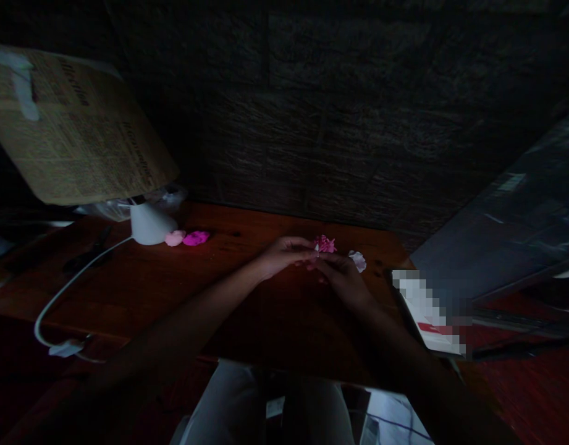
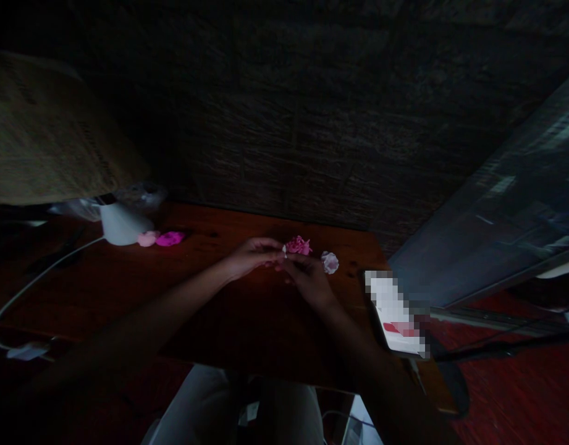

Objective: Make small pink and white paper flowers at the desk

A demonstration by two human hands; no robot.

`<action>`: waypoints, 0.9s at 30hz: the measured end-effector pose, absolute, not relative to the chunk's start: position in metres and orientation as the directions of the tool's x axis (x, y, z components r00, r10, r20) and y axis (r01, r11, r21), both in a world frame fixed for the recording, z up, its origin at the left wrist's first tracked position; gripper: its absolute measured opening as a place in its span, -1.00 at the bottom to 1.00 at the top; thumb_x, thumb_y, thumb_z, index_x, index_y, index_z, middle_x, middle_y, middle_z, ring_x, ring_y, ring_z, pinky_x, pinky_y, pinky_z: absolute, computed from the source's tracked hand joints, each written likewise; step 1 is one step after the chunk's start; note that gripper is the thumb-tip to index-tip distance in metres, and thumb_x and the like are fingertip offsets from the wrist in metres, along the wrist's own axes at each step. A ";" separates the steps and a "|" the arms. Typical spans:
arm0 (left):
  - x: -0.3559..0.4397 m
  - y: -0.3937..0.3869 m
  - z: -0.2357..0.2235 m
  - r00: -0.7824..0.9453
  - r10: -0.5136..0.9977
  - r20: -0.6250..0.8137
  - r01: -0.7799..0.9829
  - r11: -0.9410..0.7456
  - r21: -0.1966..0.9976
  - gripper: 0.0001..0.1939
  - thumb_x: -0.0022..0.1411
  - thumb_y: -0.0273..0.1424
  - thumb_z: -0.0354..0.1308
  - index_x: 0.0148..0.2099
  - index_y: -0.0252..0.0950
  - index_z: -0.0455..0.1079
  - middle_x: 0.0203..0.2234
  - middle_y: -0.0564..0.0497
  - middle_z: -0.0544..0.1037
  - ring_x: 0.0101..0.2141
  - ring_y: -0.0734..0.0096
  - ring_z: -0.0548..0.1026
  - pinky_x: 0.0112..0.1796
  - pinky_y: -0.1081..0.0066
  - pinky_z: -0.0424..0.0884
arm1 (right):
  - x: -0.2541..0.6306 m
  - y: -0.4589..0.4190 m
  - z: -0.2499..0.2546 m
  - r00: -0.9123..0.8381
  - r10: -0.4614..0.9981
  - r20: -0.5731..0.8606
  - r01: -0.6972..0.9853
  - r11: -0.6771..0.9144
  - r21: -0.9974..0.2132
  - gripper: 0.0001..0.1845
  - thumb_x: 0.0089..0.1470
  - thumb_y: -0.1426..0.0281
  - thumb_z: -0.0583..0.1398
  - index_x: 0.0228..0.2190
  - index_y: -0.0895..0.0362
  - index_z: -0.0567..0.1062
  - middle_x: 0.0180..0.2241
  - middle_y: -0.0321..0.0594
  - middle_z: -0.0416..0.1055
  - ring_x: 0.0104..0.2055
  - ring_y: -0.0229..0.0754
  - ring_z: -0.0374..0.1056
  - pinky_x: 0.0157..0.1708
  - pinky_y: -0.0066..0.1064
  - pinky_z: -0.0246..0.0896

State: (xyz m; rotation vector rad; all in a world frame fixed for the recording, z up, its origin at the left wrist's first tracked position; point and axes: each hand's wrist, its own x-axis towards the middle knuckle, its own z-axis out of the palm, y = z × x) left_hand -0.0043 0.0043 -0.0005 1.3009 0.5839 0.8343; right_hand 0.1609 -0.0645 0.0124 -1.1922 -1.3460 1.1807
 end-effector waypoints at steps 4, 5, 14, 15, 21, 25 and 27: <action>-0.005 0.003 0.003 0.596 0.797 0.098 -0.218 0.043 0.975 -0.57 -0.06 -0.18 0.45 -0.26 -0.39 0.48 -0.52 0.05 0.53 -0.51 0.56 0.44 -0.47 0.50 0.15 | 0.160 -0.065 0.014 -0.106 0.994 0.035 0.044 0.040 -0.998 -0.58 -0.13 0.03 0.38 -0.34 0.09 0.65 -0.41 -0.20 0.57 -0.51 -0.31 0.28 -0.52 -0.45 0.16; -0.005 0.002 0.005 0.602 0.791 0.108 -0.229 0.042 0.972 -0.58 -0.04 -0.17 0.44 -0.26 -0.39 0.47 -0.52 0.05 0.53 -0.51 0.56 0.44 -0.48 0.50 0.15 | 0.160 -0.065 0.014 -0.111 0.993 0.042 0.040 0.047 -0.998 -0.59 -0.13 0.04 0.39 -0.34 0.09 0.65 -0.41 -0.21 0.57 -0.51 -0.32 0.27 -0.52 -0.45 0.16; -0.004 -0.002 0.011 0.596 0.798 0.088 -0.292 0.114 0.949 -0.55 -0.05 -0.13 0.44 -0.23 -0.37 0.49 -0.47 0.05 0.52 -0.51 0.62 0.38 -0.47 0.52 0.12 | 0.162 -0.065 0.015 -0.109 0.990 0.086 0.020 0.089 -0.996 -0.61 0.00 0.04 0.33 -0.28 0.07 0.65 -0.39 -0.22 0.56 -0.53 -0.34 0.22 -0.55 -0.46 0.10; -0.004 -0.003 0.011 0.601 0.795 0.080 -0.291 0.124 0.949 -0.54 -0.04 -0.12 0.44 -0.23 -0.37 0.50 -0.47 0.05 0.52 -0.51 0.62 0.38 -0.46 0.52 0.13 | 0.162 -0.065 0.014 -0.116 0.989 0.092 0.009 0.094 -0.996 -0.62 0.01 0.04 0.33 -0.28 0.07 0.65 -0.39 -0.22 0.56 -0.53 -0.35 0.22 -0.55 -0.47 0.10; -0.001 -0.004 0.011 0.644 0.761 0.077 -0.252 0.116 0.961 -0.51 0.04 -0.05 0.36 -0.21 -0.40 0.53 -0.51 0.01 0.50 -0.51 0.59 0.38 -0.49 0.50 0.06 | 0.163 -0.063 0.012 -0.103 0.992 0.075 -0.012 0.074 -0.997 -0.64 -0.03 0.06 0.36 -0.33 0.07 0.65 -0.44 -0.25 0.53 -0.54 -0.34 0.19 -0.55 -0.46 0.07; 0.000 -0.005 0.011 0.636 0.766 0.097 -0.268 0.101 0.958 -0.53 0.01 -0.04 0.38 -0.29 -0.39 0.51 -0.52 0.04 0.49 -0.52 0.61 0.37 -0.51 0.50 0.05 | 0.164 -0.063 0.011 -0.101 0.993 0.061 -0.030 0.058 -0.998 -0.67 -0.07 0.10 0.39 -0.35 0.07 0.65 -0.45 -0.27 0.50 -0.53 -0.35 0.17 -0.54 -0.46 0.06; 0.000 -0.005 0.011 0.631 0.771 0.087 -0.277 0.119 0.954 -0.52 0.00 -0.02 0.38 -0.32 -0.38 0.49 -0.50 0.03 0.49 -0.51 0.61 0.38 -0.50 0.51 0.07 | 0.163 -0.063 0.011 -0.108 0.993 0.049 -0.056 0.043 -0.997 -0.69 -0.08 0.11 0.40 -0.36 0.07 0.65 -0.45 -0.28 0.49 -0.52 -0.36 0.17 -0.54 -0.47 0.04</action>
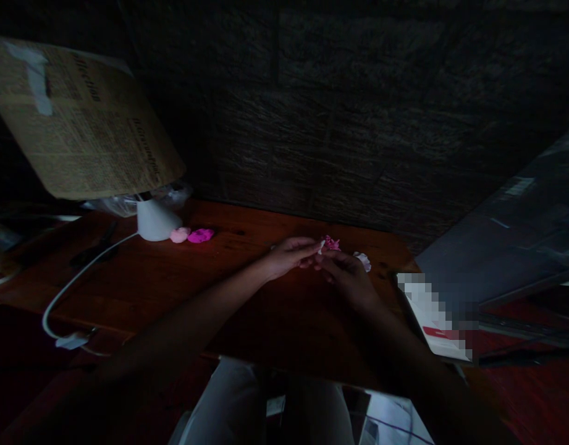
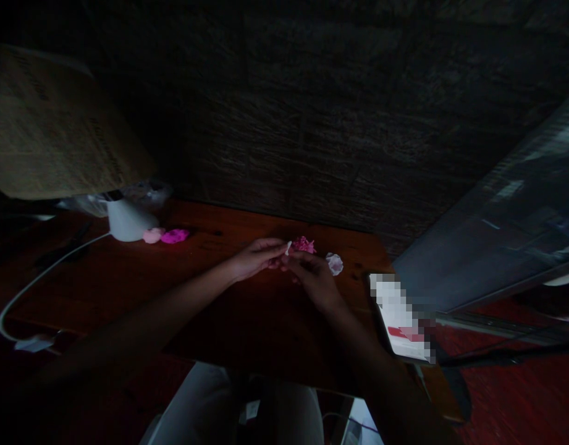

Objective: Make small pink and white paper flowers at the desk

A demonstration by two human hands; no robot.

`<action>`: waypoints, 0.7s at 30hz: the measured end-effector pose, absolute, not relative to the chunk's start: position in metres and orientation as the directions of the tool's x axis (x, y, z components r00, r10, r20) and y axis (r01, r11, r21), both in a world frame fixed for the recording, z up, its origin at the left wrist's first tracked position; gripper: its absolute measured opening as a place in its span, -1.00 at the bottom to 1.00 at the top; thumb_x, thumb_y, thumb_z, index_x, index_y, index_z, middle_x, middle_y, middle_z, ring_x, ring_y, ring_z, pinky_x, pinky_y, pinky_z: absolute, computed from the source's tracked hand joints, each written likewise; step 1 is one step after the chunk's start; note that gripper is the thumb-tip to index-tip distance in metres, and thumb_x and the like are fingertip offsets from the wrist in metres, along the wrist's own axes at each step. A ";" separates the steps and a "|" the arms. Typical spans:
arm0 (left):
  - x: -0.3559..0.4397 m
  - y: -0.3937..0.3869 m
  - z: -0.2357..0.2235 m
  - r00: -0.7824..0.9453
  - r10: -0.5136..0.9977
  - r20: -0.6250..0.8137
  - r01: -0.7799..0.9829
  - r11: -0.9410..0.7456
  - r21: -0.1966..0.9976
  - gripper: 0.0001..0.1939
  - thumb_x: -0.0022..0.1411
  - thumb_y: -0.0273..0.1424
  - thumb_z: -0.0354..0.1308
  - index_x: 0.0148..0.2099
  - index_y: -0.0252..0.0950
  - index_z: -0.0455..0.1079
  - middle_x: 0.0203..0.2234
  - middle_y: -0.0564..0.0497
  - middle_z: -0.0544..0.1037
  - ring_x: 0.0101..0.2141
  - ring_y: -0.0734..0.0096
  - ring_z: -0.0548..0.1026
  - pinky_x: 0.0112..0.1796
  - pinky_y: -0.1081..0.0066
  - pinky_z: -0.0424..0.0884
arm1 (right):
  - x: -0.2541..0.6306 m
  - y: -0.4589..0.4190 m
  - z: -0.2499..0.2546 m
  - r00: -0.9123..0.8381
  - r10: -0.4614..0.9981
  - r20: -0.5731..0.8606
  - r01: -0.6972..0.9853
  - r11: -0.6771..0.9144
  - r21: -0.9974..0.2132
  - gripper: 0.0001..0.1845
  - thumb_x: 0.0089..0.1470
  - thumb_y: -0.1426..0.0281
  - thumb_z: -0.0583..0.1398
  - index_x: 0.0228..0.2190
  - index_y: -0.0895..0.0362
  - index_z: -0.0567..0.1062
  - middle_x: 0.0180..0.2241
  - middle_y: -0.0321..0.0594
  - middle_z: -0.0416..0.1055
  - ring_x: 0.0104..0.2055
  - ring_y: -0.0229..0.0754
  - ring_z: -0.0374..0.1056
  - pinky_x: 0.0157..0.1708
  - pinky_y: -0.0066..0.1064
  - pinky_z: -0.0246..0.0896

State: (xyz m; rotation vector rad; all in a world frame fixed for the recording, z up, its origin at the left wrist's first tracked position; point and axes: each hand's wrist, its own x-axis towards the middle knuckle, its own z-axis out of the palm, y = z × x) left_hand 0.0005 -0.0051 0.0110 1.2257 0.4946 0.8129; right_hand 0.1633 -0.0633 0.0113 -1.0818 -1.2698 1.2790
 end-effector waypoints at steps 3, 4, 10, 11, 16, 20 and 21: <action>0.001 -0.007 0.012 0.636 0.769 0.062 -0.286 0.160 0.945 -0.49 -0.02 0.00 0.39 -0.26 -0.36 0.52 -0.47 0.03 0.50 -0.48 0.60 0.39 -0.47 0.52 0.13 | 0.161 -0.065 0.015 -0.115 0.993 0.021 -0.163 0.002 -0.987 -0.68 -0.10 0.09 0.41 -0.39 0.07 0.64 -0.45 -0.29 0.48 -0.55 -0.39 0.11 -0.57 -0.48 -0.02; 0.001 -0.008 0.013 0.640 0.766 0.052 -0.290 0.179 0.940 -0.48 -0.03 0.00 0.40 -0.22 -0.35 0.53 -0.46 0.02 0.51 -0.46 0.59 0.40 -0.45 0.52 0.15 | 0.161 -0.066 0.016 -0.118 0.993 0.009 -0.202 -0.015 -0.979 -0.67 -0.13 0.09 0.42 -0.40 0.06 0.63 -0.47 -0.30 0.46 -0.56 -0.39 0.09 -0.58 -0.48 -0.04; 0.002 -0.011 0.014 0.656 0.754 -0.027 -0.277 0.274 0.921 -0.46 -0.07 -0.01 0.43 -0.14 -0.29 0.56 -0.35 -0.02 0.56 -0.37 0.54 0.45 -0.36 0.51 0.22 | 0.159 -0.065 0.018 -0.127 0.992 -0.007 -0.227 -0.036 -0.973 -0.65 -0.20 0.09 0.45 -0.47 0.09 0.61 -0.59 -0.36 0.30 -0.57 -0.38 0.01 -0.59 -0.47 -0.11; 0.002 -0.010 0.013 0.654 0.756 -0.031 -0.274 0.274 0.922 -0.45 -0.07 -0.01 0.42 -0.14 -0.29 0.57 -0.35 -0.03 0.56 -0.36 0.54 0.45 -0.36 0.51 0.22 | 0.160 -0.064 0.017 -0.126 0.992 0.001 -0.219 -0.027 -0.975 -0.65 -0.18 0.09 0.44 -0.48 0.10 0.60 -0.59 -0.36 0.28 -0.57 -0.38 0.01 -0.59 -0.47 -0.11; 0.003 -0.008 0.011 0.627 0.778 0.024 -0.257 0.178 0.950 -0.44 -0.02 -0.02 0.40 -0.09 -0.31 0.56 -0.41 -0.01 0.54 -0.41 0.55 0.43 -0.44 0.51 0.12 | 0.163 -0.063 0.013 -0.132 0.990 0.052 -0.149 0.032 -0.988 -0.68 -0.09 0.09 0.40 -0.42 0.09 0.62 -0.52 -0.33 0.37 -0.56 -0.37 0.04 -0.58 -0.45 -0.08; 0.002 -0.007 0.012 0.584 0.808 0.074 -0.225 0.073 0.972 -0.50 -0.01 -0.05 0.39 -0.22 -0.39 0.55 -0.54 0.03 0.49 -0.52 0.61 0.33 -0.49 0.49 0.05 | 0.164 -0.063 0.013 -0.134 0.987 0.087 -0.019 0.085 -0.996 -0.66 -0.01 0.07 0.35 -0.37 0.09 0.62 -0.46 -0.29 0.44 -0.55 -0.35 0.08 -0.55 -0.43 -0.02; 0.002 -0.007 0.012 0.580 0.812 0.073 -0.225 0.074 0.972 -0.50 -0.02 -0.04 0.39 -0.24 -0.40 0.54 -0.55 0.04 0.48 -0.54 0.62 0.31 -0.49 0.49 0.04 | 0.164 -0.064 0.014 -0.132 0.987 0.095 0.007 0.097 -0.995 -0.65 0.00 0.06 0.34 -0.36 0.09 0.62 -0.47 -0.29 0.43 -0.55 -0.35 0.08 -0.55 -0.43 -0.01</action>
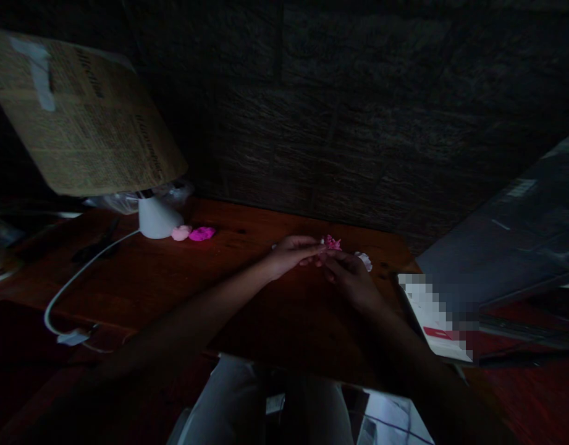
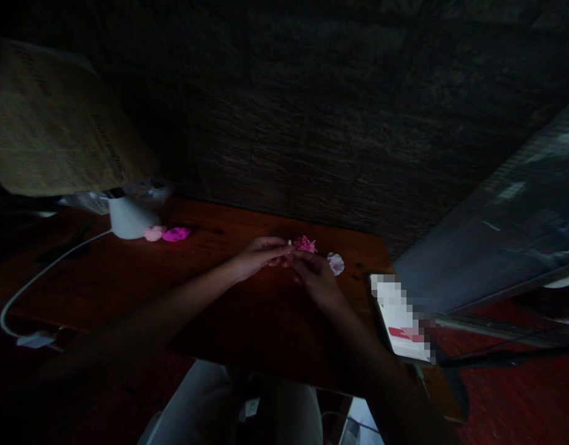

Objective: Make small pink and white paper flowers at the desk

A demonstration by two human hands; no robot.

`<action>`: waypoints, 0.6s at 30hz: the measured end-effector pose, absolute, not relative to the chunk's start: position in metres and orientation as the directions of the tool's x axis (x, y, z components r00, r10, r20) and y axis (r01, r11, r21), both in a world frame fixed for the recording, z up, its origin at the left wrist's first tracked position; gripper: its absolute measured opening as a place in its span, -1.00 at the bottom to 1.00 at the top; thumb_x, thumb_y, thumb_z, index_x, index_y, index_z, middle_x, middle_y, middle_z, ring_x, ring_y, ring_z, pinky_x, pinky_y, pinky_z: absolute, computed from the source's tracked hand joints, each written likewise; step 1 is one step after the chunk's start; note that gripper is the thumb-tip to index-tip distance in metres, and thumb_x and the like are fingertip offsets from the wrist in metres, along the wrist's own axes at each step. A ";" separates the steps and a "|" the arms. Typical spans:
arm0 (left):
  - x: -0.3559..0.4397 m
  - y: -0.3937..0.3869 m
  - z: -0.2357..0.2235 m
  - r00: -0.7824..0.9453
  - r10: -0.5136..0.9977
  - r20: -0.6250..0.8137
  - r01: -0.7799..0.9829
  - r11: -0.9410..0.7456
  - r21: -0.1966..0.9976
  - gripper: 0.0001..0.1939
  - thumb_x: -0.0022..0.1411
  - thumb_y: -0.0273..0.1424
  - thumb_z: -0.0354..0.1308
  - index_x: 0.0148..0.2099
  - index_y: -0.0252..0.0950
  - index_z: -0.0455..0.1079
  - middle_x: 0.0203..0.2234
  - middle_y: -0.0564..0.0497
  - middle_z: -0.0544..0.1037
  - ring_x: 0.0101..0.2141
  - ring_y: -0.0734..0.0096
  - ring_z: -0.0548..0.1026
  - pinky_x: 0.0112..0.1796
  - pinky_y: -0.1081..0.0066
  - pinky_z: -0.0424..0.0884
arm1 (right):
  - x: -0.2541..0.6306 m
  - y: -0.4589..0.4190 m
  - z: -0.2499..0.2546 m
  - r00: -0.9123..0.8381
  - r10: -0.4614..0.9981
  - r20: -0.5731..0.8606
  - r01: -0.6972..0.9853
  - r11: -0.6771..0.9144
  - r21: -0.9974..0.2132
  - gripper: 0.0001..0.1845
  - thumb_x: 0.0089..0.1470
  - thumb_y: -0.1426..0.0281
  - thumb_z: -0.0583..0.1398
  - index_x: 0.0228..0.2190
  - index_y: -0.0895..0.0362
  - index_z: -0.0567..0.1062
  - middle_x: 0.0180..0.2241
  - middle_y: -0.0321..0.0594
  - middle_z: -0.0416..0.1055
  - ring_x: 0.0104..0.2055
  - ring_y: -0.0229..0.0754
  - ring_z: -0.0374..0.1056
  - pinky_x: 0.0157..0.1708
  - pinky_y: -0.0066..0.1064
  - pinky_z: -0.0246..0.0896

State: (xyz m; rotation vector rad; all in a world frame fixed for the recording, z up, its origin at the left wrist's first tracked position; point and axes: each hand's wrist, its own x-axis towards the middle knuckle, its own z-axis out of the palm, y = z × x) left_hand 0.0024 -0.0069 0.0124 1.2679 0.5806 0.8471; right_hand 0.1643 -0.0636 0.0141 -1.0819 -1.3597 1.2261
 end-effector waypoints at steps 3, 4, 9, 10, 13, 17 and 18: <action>0.003 -0.007 0.013 0.589 0.807 0.053 -0.241 0.112 0.964 -0.47 -0.06 0.01 0.39 -0.29 -0.39 0.52 -0.53 0.03 0.48 -0.51 0.61 0.33 -0.49 0.50 0.05 | 0.164 -0.064 0.016 -0.126 0.984 0.123 0.073 0.133 -0.988 -0.62 0.00 0.03 0.33 -0.36 0.10 0.62 -0.54 -0.32 0.37 -0.57 -0.33 0.08 -0.55 -0.42 0.01; 0.003 -0.008 0.013 0.593 0.804 0.046 -0.248 0.128 0.960 -0.46 -0.08 0.02 0.40 -0.30 -0.39 0.51 -0.51 0.03 0.48 -0.49 0.60 0.35 -0.48 0.51 0.06 | 0.163 -0.064 0.017 -0.121 0.984 0.134 0.090 0.145 -0.985 -0.62 0.00 0.03 0.33 -0.36 0.11 0.62 -0.56 -0.33 0.35 -0.57 -0.33 0.08 -0.55 -0.42 0.01; 0.003 -0.008 0.013 0.604 0.796 0.041 -0.266 0.153 0.952 -0.47 -0.08 0.01 0.40 -0.30 -0.39 0.50 -0.51 0.05 0.44 -0.48 0.61 0.33 -0.47 0.51 0.07 | 0.163 -0.064 0.013 -0.105 0.987 0.120 0.060 0.127 -0.990 -0.59 0.03 0.01 0.30 -0.31 0.10 0.62 -0.50 -0.31 0.40 -0.56 -0.34 0.10 -0.56 -0.44 0.01; 0.003 -0.008 0.012 0.605 0.795 0.044 -0.265 0.149 0.953 -0.48 -0.06 0.00 0.40 -0.31 -0.39 0.50 -0.51 0.05 0.44 -0.48 0.61 0.33 -0.47 0.51 0.06 | 0.163 -0.064 0.013 -0.106 0.988 0.113 0.053 0.119 -0.991 -0.59 0.02 0.01 0.30 -0.30 0.09 0.62 -0.50 -0.30 0.40 -0.55 -0.34 0.10 -0.56 -0.44 0.02; 0.003 -0.008 0.011 0.603 0.797 0.043 -0.261 0.146 0.954 -0.51 -0.03 -0.02 0.39 -0.31 -0.38 0.50 -0.51 0.05 0.43 -0.48 0.61 0.31 -0.47 0.51 0.06 | 0.163 -0.064 0.013 -0.094 0.990 0.106 0.081 0.114 -0.990 -0.59 -0.01 0.02 0.33 -0.29 0.09 0.62 -0.54 -0.33 0.35 -0.55 -0.32 0.11 -0.54 -0.43 0.04; 0.003 -0.008 0.011 0.606 0.795 0.033 -0.227 0.133 0.965 -0.52 -0.03 -0.04 0.39 -0.24 -0.36 0.54 -0.48 0.05 0.45 -0.48 0.62 0.32 -0.47 0.51 0.04 | 0.164 -0.064 0.016 -0.082 0.990 0.118 0.125 0.128 -0.984 -0.59 -0.01 0.02 0.33 -0.31 0.11 0.61 -0.60 -0.36 0.30 -0.56 -0.31 0.10 -0.53 -0.41 0.04; 0.003 -0.007 0.011 0.609 0.792 0.035 -0.218 0.125 0.968 -0.52 -0.03 -0.05 0.40 -0.23 -0.36 0.54 -0.49 0.05 0.46 -0.48 0.62 0.32 -0.47 0.51 0.04 | 0.165 -0.064 0.016 -0.085 0.989 0.123 0.126 0.133 -0.983 -0.59 -0.01 0.02 0.33 -0.32 0.11 0.61 -0.60 -0.36 0.30 -0.57 -0.31 0.10 -0.53 -0.40 0.04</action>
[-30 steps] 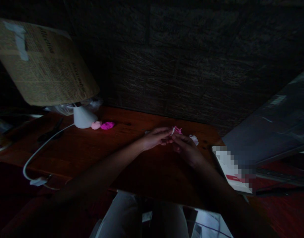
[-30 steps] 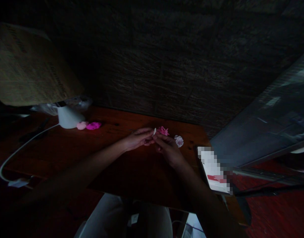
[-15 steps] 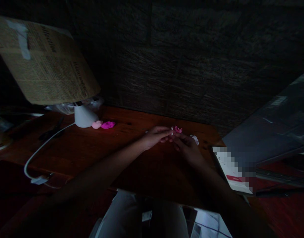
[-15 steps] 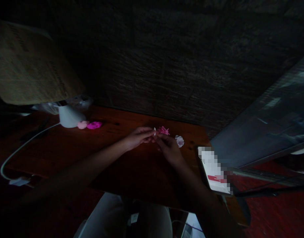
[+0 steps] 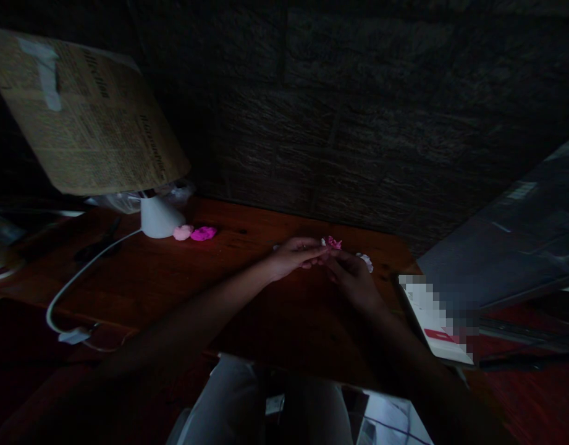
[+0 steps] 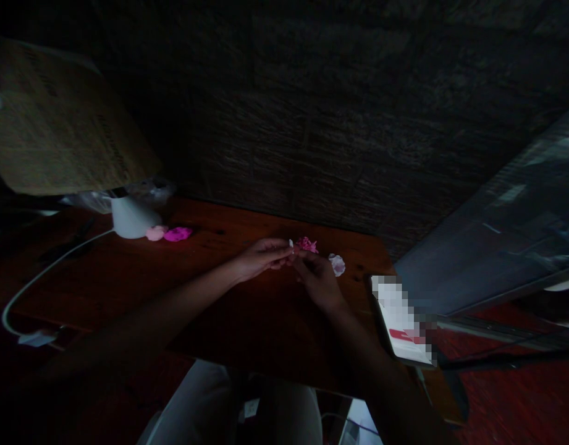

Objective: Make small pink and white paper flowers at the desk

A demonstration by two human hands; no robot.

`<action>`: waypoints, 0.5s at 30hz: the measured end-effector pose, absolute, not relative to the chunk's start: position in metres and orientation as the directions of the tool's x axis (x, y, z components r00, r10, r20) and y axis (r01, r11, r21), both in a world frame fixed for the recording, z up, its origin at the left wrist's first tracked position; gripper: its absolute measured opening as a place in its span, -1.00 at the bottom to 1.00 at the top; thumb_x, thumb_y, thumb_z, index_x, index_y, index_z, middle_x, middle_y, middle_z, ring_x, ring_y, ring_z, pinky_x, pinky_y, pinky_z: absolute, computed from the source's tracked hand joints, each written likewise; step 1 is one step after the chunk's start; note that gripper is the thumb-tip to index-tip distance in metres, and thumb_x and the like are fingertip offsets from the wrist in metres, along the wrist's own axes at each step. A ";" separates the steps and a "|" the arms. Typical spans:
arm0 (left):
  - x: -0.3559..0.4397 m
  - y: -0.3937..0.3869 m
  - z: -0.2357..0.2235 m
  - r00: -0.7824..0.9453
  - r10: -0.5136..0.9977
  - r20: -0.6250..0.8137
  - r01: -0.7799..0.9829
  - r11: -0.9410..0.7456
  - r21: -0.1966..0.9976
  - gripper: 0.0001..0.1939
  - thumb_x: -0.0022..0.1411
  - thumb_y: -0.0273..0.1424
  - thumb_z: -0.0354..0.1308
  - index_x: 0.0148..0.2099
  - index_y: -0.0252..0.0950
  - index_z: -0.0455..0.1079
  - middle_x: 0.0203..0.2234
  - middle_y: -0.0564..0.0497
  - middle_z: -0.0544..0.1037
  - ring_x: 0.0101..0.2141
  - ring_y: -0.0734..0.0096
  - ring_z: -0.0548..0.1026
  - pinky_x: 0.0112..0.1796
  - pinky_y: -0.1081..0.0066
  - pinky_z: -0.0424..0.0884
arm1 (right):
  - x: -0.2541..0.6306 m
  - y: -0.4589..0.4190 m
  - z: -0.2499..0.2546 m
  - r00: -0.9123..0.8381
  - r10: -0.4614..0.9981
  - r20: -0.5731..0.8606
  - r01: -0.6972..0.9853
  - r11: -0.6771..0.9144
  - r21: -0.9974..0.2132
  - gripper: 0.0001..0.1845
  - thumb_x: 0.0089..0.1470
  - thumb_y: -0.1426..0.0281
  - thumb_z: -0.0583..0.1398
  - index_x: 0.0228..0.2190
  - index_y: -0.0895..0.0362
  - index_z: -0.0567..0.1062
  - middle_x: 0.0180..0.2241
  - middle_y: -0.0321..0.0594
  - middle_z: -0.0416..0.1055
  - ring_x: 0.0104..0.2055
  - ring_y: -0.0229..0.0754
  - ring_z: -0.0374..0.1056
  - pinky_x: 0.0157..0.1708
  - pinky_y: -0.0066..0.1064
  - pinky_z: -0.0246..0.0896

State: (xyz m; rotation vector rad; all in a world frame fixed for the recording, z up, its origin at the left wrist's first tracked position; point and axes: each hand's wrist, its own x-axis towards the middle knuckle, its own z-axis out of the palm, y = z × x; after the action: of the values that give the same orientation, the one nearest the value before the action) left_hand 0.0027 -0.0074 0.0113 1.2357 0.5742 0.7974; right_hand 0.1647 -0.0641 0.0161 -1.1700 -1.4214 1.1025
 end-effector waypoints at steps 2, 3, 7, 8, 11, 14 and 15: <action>0.003 -0.007 0.011 0.609 0.793 0.038 -0.212 0.116 0.970 -0.52 -0.05 -0.05 0.41 -0.25 -0.36 0.54 -0.51 0.05 0.46 -0.50 0.63 0.31 -0.48 0.50 0.02 | 0.165 -0.064 0.016 -0.086 0.989 0.124 0.123 0.134 -0.983 -0.60 -0.01 0.03 0.33 -0.33 0.11 0.61 -0.61 -0.36 0.29 -0.57 -0.31 0.10 -0.53 -0.41 0.03; 0.003 -0.007 0.011 0.604 0.796 0.037 -0.212 0.116 0.970 -0.52 -0.06 -0.05 0.41 -0.25 -0.36 0.54 -0.52 0.06 0.46 -0.50 0.63 0.31 -0.49 0.50 0.02 | 0.165 -0.064 0.016 -0.082 0.989 0.120 0.117 0.129 -0.985 -0.61 -0.01 0.04 0.33 -0.33 0.11 0.61 -0.60 -0.36 0.30 -0.57 -0.31 0.10 -0.54 -0.41 0.02; 0.003 -0.006 0.010 0.590 0.807 0.030 -0.217 0.123 0.968 -0.51 -0.06 -0.06 0.42 -0.24 -0.36 0.55 -0.51 0.05 0.47 -0.49 0.63 0.33 -0.48 0.51 0.05 | 0.166 -0.063 0.013 -0.076 0.993 0.095 0.063 0.100 -0.993 -0.63 -0.03 0.06 0.34 -0.34 0.10 0.62 -0.49 -0.29 0.44 -0.56 -0.33 0.11 -0.55 -0.43 0.01; 0.002 -0.006 0.010 0.591 0.806 0.029 -0.221 0.127 0.967 -0.51 -0.07 -0.06 0.42 -0.24 -0.36 0.55 -0.50 0.05 0.48 -0.49 0.62 0.34 -0.47 0.52 0.07 | 0.166 -0.063 0.013 -0.075 0.993 0.088 0.038 0.091 -0.995 -0.65 -0.04 0.07 0.35 -0.34 0.10 0.63 -0.46 -0.27 0.47 -0.55 -0.33 0.12 -0.55 -0.43 0.01; 0.002 -0.006 0.010 0.598 0.801 0.025 -0.233 0.144 0.962 -0.51 -0.08 -0.06 0.44 -0.24 -0.36 0.56 -0.48 0.04 0.49 -0.46 0.62 0.36 -0.46 0.52 0.09 | 0.166 -0.062 0.010 -0.058 0.997 0.058 -0.044 0.055 -0.998 -0.68 -0.08 0.12 0.38 -0.35 0.09 0.63 -0.40 -0.24 0.53 -0.55 -0.35 0.12 -0.56 -0.44 0.00; 0.002 -0.007 0.012 0.604 0.797 0.016 -0.234 0.158 0.959 -0.49 -0.11 -0.05 0.45 -0.24 -0.35 0.57 -0.48 0.03 0.50 -0.47 0.61 0.35 -0.45 0.52 0.09 | 0.165 -0.061 0.007 -0.055 0.997 0.049 -0.076 0.045 -0.996 -0.69 -0.09 0.13 0.38 -0.36 0.08 0.64 -0.39 -0.23 0.54 -0.56 -0.35 0.12 -0.57 -0.44 -0.02; 0.001 -0.007 0.012 0.605 0.796 0.011 -0.231 0.162 0.959 -0.49 -0.12 -0.05 0.45 -0.23 -0.34 0.57 -0.48 0.03 0.50 -0.47 0.61 0.35 -0.44 0.51 0.10 | 0.165 -0.060 0.007 -0.058 0.997 0.051 -0.080 0.047 -0.996 -0.69 -0.09 0.13 0.37 -0.37 0.08 0.64 -0.40 -0.24 0.53 -0.56 -0.35 0.11 -0.57 -0.44 -0.02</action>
State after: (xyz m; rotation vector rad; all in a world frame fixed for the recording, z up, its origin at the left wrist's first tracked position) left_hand 0.0014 -0.0070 0.0121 1.1923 0.5805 0.7946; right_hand 0.1651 -0.0602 0.0067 -1.0867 -1.2172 1.2523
